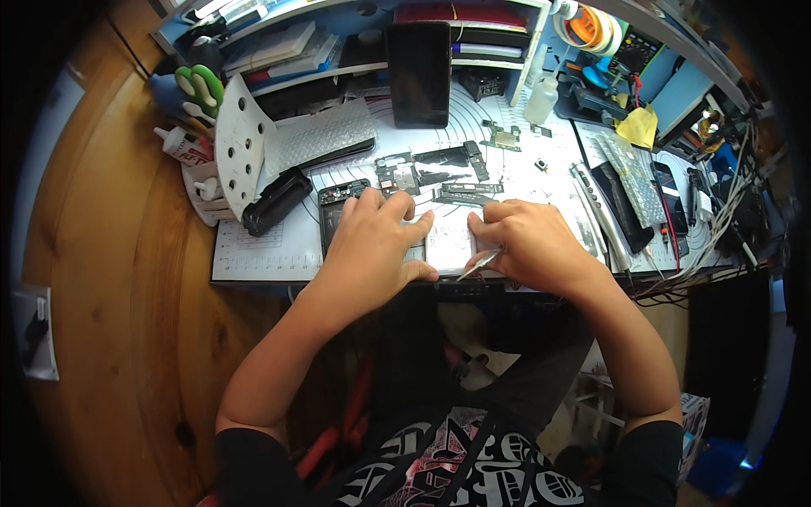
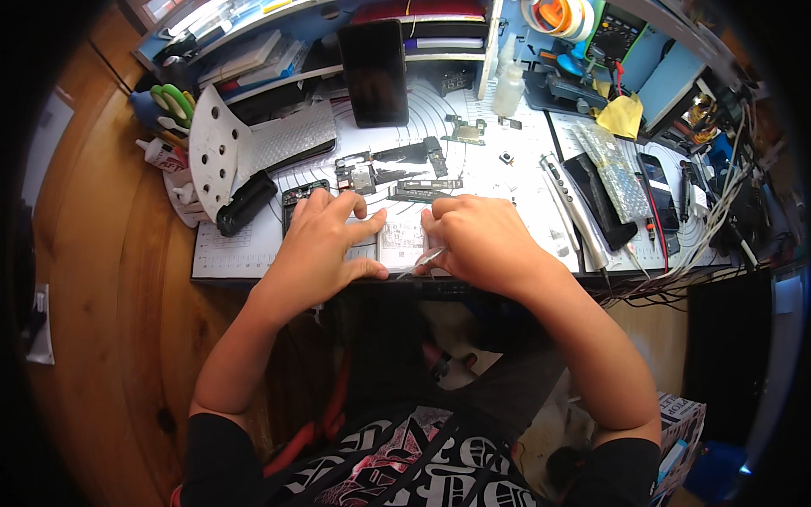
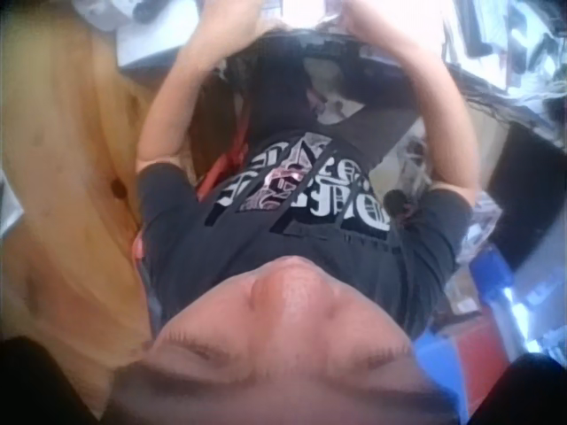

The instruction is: The person disassembles a smartphone, removes the battery, and cleans internal components with a brush and liquid. They handle the phone casing, battery, and circuit boards while using tools on a cluttered workbench.

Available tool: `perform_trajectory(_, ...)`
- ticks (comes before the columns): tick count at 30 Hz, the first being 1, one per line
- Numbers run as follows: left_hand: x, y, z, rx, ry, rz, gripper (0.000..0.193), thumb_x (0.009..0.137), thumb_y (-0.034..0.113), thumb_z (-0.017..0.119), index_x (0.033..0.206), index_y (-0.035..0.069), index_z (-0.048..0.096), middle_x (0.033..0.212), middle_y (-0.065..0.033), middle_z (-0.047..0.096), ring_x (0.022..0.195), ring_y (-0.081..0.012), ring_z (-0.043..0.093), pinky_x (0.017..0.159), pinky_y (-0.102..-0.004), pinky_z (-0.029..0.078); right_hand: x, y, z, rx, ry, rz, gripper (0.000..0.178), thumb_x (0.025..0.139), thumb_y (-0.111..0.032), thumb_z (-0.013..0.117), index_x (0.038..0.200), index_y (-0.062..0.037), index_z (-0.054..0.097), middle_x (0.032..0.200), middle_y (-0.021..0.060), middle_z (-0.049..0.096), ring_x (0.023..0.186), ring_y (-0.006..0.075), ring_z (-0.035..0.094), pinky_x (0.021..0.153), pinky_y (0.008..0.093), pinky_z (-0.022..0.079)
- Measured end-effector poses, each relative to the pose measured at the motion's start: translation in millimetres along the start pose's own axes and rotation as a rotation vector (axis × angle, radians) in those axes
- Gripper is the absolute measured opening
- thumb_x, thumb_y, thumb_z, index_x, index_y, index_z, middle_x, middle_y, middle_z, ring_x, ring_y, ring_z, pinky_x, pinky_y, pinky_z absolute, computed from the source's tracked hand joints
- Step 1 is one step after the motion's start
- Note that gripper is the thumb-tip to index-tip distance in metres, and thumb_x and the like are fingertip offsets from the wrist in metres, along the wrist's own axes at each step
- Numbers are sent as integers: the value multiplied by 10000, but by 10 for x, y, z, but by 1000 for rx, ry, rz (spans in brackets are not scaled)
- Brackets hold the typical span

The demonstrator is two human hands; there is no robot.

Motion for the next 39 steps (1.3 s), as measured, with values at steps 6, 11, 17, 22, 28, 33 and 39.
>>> perform_trajectory(6,-24,27,21,36,13,-8,600,744,408,844,1245,96,736,1066,-52,573,1004,-257,483,919,-401,381,72,-47,105,18,-56,47,252,793,-248,810,848,-12,741,839,118,716,812,330,721,698,443,567)
perform_trajectory(11,26,42,17,45,-31,-34,626,735,385,863,1269,94,716,1127,-72,593,1053,-282,502,944,-407,382,60,13,101,10,-71,105,319,738,-304,852,746,-19,711,877,128,718,827,358,721,704,443,567)
perform_trajectory(17,115,136,-9,-59,-29,1,758,733,245,872,1417,75,597,1262,-109,620,1166,-313,524,1052,-425,370,-227,146,-281,7,197,194,380,842,-269,814,1122,-28,723,879,135,678,835,331,697,699,422,539)
perform_trajectory(22,80,195,5,-108,-94,71,757,734,167,845,1426,35,568,1269,-148,637,1205,-326,523,1067,-439,373,-1456,1211,-1062,260,720,773,288,930,-155,731,1180,-15,708,1047,137,665,834,180,645,775,352,540)
perform_trajectory(28,283,185,46,-174,-46,94,542,764,160,833,1261,38,654,1125,-135,596,1101,-310,574,983,-415,456,-2640,2747,-1090,-289,605,914,252,864,-35,681,1101,23,742,1037,218,735,986,362,714,886,412,542)
perform_trajectory(33,117,-28,-172,-601,23,-188,178,915,89,733,1057,-16,715,973,-95,662,935,-190,656,849,-322,516,-2402,2755,-943,-229,606,818,191,872,-44,698,1039,33,748,976,220,734,900,369,719,815,420,544)
perform_trajectory(39,-993,-1062,-948,-906,470,-581,190,977,24,637,1115,3,767,984,-56,749,900,-117,683,816,-286,542,-2282,1857,-1248,-141,875,751,175,995,-89,651,1103,15,741,1038,138,739,881,225,697,761,338,526)
Point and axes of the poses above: each hand's wrist, its own x-axis towards the middle knuckle, its own z-axis out of the palm, y = z × x, the point moved 9 cm from there along x, towards the middle knuckle
